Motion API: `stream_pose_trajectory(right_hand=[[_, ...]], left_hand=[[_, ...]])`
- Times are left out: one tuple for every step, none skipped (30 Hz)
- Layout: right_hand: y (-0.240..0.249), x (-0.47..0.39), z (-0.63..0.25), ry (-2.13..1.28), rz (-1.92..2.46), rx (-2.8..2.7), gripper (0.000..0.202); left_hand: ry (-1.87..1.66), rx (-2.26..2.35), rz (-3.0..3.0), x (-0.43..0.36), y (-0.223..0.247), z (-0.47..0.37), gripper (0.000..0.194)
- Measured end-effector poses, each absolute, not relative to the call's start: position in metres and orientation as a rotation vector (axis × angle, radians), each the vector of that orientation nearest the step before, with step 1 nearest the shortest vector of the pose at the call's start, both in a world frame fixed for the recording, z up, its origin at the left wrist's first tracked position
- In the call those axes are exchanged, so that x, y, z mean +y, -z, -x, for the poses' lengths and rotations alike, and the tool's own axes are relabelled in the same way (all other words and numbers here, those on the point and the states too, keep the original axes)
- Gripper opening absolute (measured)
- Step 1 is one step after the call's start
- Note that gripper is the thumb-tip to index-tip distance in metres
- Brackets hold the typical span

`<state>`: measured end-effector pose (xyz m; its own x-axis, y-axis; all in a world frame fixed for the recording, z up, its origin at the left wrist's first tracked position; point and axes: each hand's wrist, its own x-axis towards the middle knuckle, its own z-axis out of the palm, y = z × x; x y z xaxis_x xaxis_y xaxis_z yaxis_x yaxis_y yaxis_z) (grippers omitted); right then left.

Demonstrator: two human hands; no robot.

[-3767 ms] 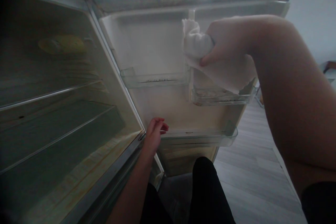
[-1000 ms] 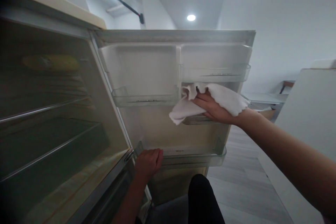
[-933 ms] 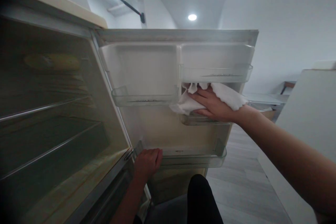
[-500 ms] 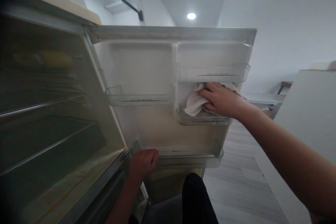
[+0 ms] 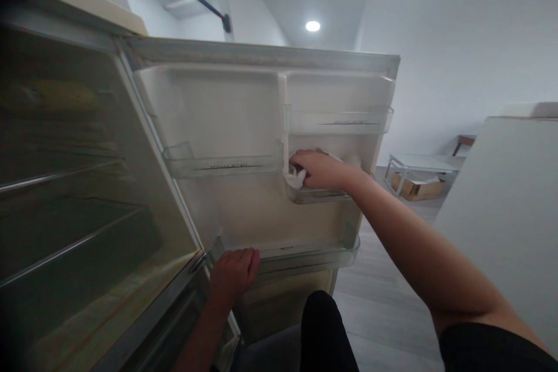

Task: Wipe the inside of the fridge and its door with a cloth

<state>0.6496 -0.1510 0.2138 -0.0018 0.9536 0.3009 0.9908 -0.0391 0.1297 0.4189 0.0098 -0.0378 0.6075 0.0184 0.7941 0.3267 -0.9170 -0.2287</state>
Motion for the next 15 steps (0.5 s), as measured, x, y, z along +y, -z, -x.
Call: stream_pose_trajectory(right_hand=[[-0.213, -0.151, -0.651, 0.438, 2.130, -2.068, 0.032], [-0.213, -0.154, -0.654, 0.407, 2.145, -2.037, 0.033], [-0.214, -0.159, -0.657, 0.372, 2.181, -2.002, 0.032], [-0.215, -0.167, -0.661, 0.337, 2.242, -1.954, 0.031], [-0.217, -0.176, -0.666, 0.305, 2.325, -1.892, 0.029], [-0.218, -0.185, -0.671, 0.278, 2.418, -1.820, 0.028], [-0.220, -0.194, -0.676, 0.254, 2.501, -1.752, 0.029], [-0.221, -0.201, -0.680, 0.236, 2.558, -1.703, 0.031], [-0.222, -0.206, -0.682, 0.233, 2.585, -1.687, 0.033], [-0.222, -0.209, -0.683, 0.243, 2.587, -1.705, 0.033], [-0.222, -0.209, -0.681, 0.262, 2.565, -1.757, 0.033], [-0.222, -0.207, -0.677, 0.278, 2.511, -1.821, 0.034], [-0.221, -0.203, -0.670, 0.283, 2.426, -1.885, 0.035], [-0.220, -0.199, -0.662, 0.265, 2.321, -1.940, 0.036], [-0.219, -0.195, -0.653, 0.229, 2.208, -1.983, 0.037]], left_hand=[[1.217, -0.278, 2.484, 0.010, 0.038, -0.420, 0.037], [1.214, -0.278, 2.482, 0.010, 0.039, -0.420, 0.037], [1.212, -0.276, 2.481, 0.010, 0.039, -0.420, 0.036], [1.212, -0.271, 2.480, 0.010, 0.039, -0.420, 0.036], [1.215, -0.270, 2.479, 0.010, 0.039, -0.420, 0.036], [1.216, -0.269, 2.479, 0.010, 0.039, -0.420, 0.036], [1.216, -0.269, 2.478, 0.010, 0.039, -0.420, 0.036], [1.213, -0.270, 2.477, 0.010, 0.039, -0.419, 0.036], [1.210, -0.271, 2.476, 0.010, 0.039, -0.419, 0.037], [1.207, -0.275, 2.476, 0.010, 0.039, -0.419, 0.037], [1.203, -0.276, 2.478, 0.011, 0.039, -0.418, 0.037], [1.204, -0.274, 2.479, 0.011, 0.038, -0.418, 0.037], [1.205, -0.274, 2.478, 0.011, 0.038, -0.417, 0.037], [1.206, -0.277, 2.477, 0.011, 0.038, -0.416, 0.037], [1.210, -0.277, 2.474, 0.011, 0.037, -0.416, 0.037]])
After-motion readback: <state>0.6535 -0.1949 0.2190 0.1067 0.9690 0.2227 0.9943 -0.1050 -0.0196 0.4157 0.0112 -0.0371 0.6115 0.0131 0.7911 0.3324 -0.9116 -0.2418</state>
